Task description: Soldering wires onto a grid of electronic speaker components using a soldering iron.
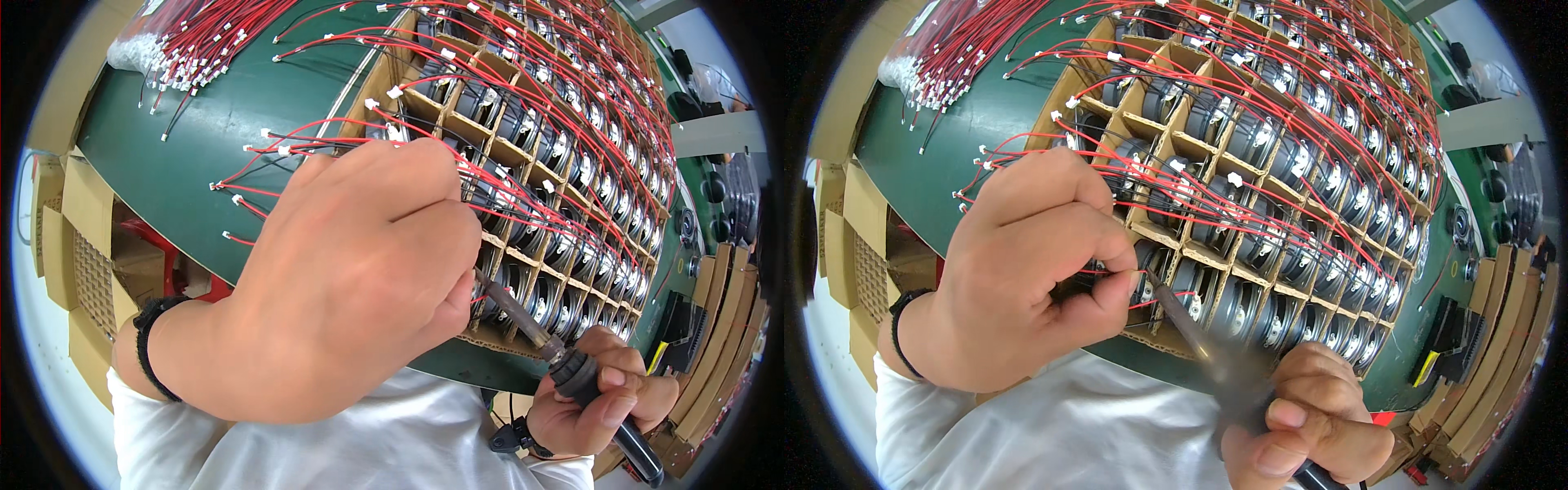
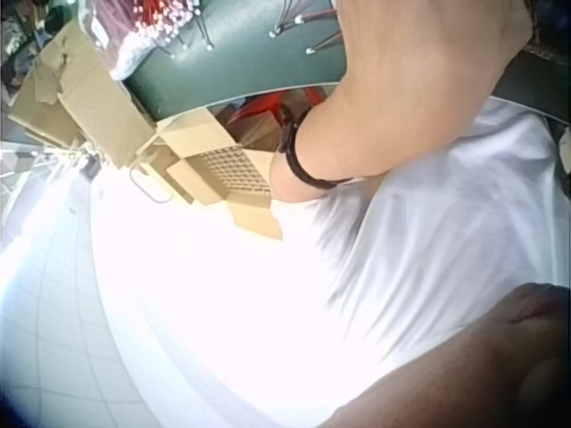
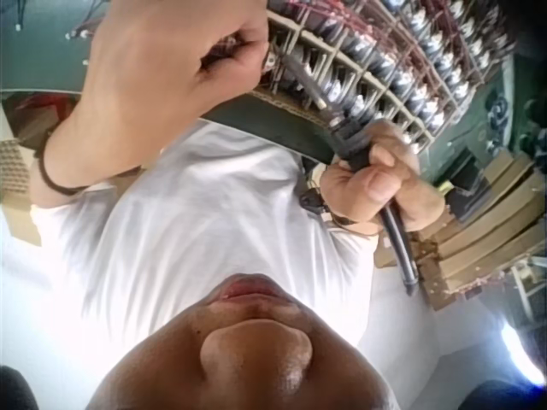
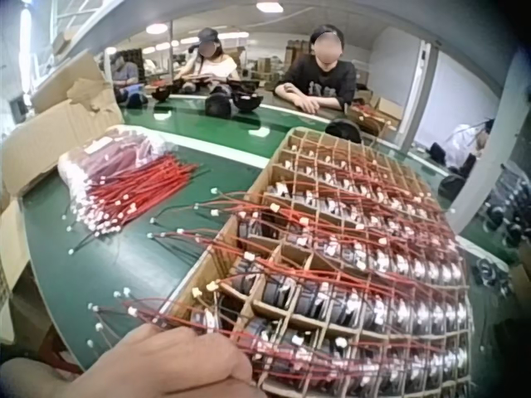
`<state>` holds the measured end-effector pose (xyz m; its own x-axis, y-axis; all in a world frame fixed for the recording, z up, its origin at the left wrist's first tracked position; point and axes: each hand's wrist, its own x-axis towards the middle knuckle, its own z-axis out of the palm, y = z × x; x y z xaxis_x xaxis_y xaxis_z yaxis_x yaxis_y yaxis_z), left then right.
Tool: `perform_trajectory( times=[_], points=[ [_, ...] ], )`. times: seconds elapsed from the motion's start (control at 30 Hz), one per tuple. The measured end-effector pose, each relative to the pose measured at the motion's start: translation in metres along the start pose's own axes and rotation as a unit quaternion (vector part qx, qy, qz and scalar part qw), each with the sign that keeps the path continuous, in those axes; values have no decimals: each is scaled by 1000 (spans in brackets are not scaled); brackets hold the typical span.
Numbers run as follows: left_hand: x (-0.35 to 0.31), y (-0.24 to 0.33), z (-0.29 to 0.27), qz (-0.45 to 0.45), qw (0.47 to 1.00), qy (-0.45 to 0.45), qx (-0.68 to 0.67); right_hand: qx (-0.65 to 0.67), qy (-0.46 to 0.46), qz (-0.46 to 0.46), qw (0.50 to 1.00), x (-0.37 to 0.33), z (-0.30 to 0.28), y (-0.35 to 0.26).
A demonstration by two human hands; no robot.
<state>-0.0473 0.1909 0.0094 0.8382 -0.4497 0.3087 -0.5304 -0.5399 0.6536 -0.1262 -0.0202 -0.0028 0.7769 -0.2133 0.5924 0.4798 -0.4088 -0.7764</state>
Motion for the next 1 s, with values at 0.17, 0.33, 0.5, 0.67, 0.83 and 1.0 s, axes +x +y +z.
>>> perform_trajectory(
  times=[0.17, 0.33, 0.5, 0.67, 0.83, 1.0],
  points=[
    [1, -1, -1, 0, 999, 15, -37, -2, -12, -18, 1000, 1, -3, 6],
    [-5, 8, -15, 38, 998, 17, -54, -15, -24, -94, 995, 10, 4, 11],
    [-16, 23, -18, 70, 997, 27, -27, -89, -232, -69, 966, 37, 1, -14],
    [-23, 25, -14, 91, 994, 49, -33, -96, -248, -74, 961, 43, 11, -19],
    [-18, 20, -18, 136, 990, 21, -31, -31, -282, -81, 955, 42, 9, -10],
    [-10, 14, -26, 141, 990, 6, -3, -6, -250, -40, 967, 43, -6, -1]
  ],
)
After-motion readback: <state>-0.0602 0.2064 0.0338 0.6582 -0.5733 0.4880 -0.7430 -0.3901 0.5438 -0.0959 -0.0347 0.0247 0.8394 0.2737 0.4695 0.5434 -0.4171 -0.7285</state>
